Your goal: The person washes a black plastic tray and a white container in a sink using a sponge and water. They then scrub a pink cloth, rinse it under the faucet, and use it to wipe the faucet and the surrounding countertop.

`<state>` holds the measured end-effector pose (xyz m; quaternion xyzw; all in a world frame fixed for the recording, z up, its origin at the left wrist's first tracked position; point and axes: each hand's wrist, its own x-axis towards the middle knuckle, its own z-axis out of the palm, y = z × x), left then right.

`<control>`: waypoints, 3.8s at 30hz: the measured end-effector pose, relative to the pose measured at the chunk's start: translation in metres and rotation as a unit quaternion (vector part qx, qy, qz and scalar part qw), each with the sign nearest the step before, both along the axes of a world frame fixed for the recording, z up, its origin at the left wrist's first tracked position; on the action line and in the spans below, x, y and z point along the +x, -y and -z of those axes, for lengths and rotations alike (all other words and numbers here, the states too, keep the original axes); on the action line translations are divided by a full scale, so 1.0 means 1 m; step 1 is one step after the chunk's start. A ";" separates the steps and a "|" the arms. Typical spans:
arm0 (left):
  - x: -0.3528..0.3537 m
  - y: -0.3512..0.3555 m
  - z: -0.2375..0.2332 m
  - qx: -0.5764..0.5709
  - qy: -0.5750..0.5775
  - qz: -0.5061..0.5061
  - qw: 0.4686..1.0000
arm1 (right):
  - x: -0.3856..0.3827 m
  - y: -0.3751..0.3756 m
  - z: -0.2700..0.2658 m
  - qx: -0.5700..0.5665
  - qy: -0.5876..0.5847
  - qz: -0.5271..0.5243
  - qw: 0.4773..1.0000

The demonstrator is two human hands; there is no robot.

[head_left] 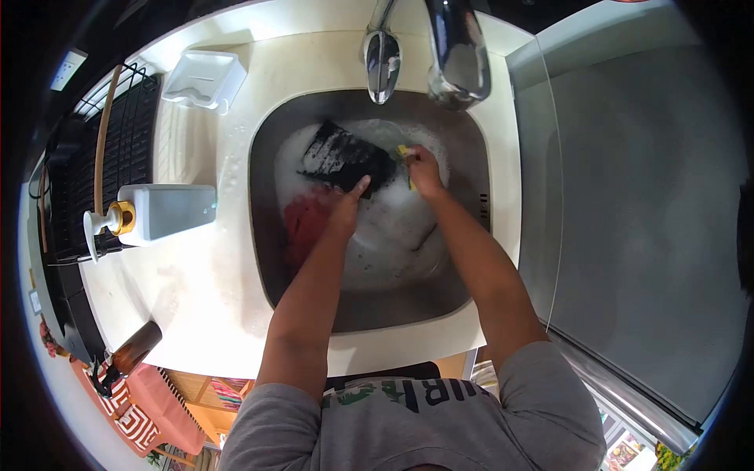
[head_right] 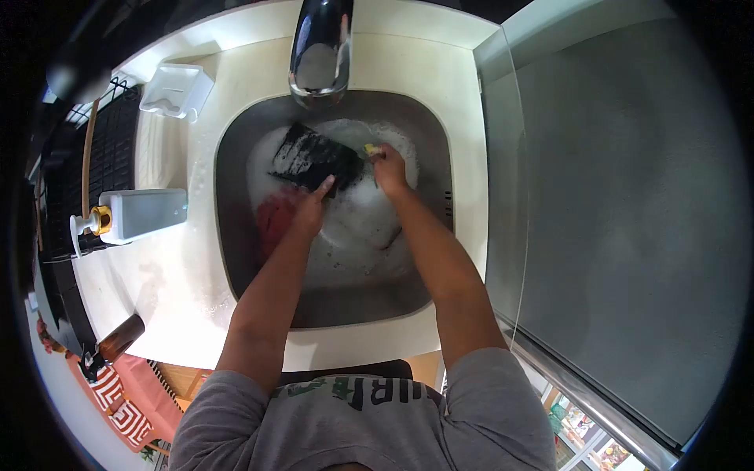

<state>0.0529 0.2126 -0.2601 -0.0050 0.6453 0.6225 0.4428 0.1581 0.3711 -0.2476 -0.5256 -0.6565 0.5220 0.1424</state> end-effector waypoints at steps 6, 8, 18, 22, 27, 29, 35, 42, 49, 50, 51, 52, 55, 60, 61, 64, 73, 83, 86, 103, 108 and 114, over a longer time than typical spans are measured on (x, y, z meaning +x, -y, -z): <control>0.001 -0.033 -0.015 0.103 0.249 0.017 0.963 | -0.025 0.058 0.016 0.296 -0.064 -0.077 0.950; 0.002 -0.033 0.006 0.130 0.270 -0.011 0.954 | -0.028 0.061 0.003 0.360 -0.045 -0.132 0.923; -0.007 -0.023 0.042 0.135 0.359 -0.164 0.909 | -0.036 0.056 0.004 0.322 -0.045 -0.213 0.921; -0.010 -0.021 0.033 0.153 0.377 -0.189 0.894 | -0.025 0.025 0.009 0.356 0.076 -0.214 0.907; -0.014 -0.024 0.020 0.136 0.392 -0.210 0.885 | -0.007 0.044 -0.001 0.324 0.016 -0.295 0.899; -0.021 -0.025 0.009 0.129 0.379 -0.209 0.892 | -0.014 0.035 -0.010 0.358 0.071 -0.282 0.887; -0.018 -0.014 -0.021 0.100 0.215 0.069 0.969 | -0.023 0.027 0.012 0.386 0.148 -0.068 0.908; 0.023 0.015 -0.033 -0.052 -0.101 0.089 0.990 | -0.034 0.041 0.012 0.313 0.204 -0.010 0.928; 0.023 0.011 -0.049 0.107 0.361 -0.118 0.919 | -0.016 0.041 0.007 -0.134 -0.052 0.081 0.986; 0.024 0.011 -0.048 0.107 0.362 -0.116 0.919 | -0.013 0.047 0.005 -0.043 -0.024 0.046 0.998; 0.025 0.015 -0.042 0.142 0.381 -0.092 0.909 | -0.007 0.057 0.004 0.047 0.006 0.011 0.999; 0.024 0.018 -0.038 0.179 0.399 -0.068 0.897 | -0.005 0.073 -0.008 0.047 0.008 0.012 0.999; 0.017 0.026 -0.030 0.111 0.389 -0.042 0.914 | -0.007 0.104 -0.040 0.309 -0.160 -0.250 0.904; 0.018 0.021 -0.041 0.133 0.400 -0.030 0.906 | -0.020 0.089 -0.029 0.317 -0.018 -0.165 0.934; 0.016 0.022 -0.056 0.023 0.371 -0.023 0.928 | -0.024 0.092 -0.028 0.282 0.031 -0.079 0.956; 0.002 0.031 -0.035 0.033 0.396 -0.004 0.918 | -0.024 0.124 -0.042 0.306 -0.117 -0.167 0.930; -0.010 0.038 -0.065 0.107 0.354 -0.065 0.927 | -0.011 0.100 -0.038 0.274 0.013 -0.173 0.946; -0.025 0.043 -0.069 0.126 0.358 -0.065 0.923 | 0.004 0.105 -0.022 0.252 0.008 -0.175 0.952; -0.031 0.047 -0.025 0.151 0.377 -0.051 0.912 | -0.020 0.146 -0.073 0.294 -0.106 -0.192 0.930; 0.000 0.055 -0.086 0.102 0.380 -0.035 0.919 | -0.004 0.117 -0.071 0.352 -0.101 -0.263 0.892; -0.005 0.052 -0.076 0.141 0.388 -0.029 0.910 | -0.006 0.120 -0.070 0.289 0.040 -0.188 0.938; -0.001 0.057 -0.080 0.109 0.367 -0.049 0.923 | 0.001 0.132 -0.076 0.335 -0.090 -0.278 0.896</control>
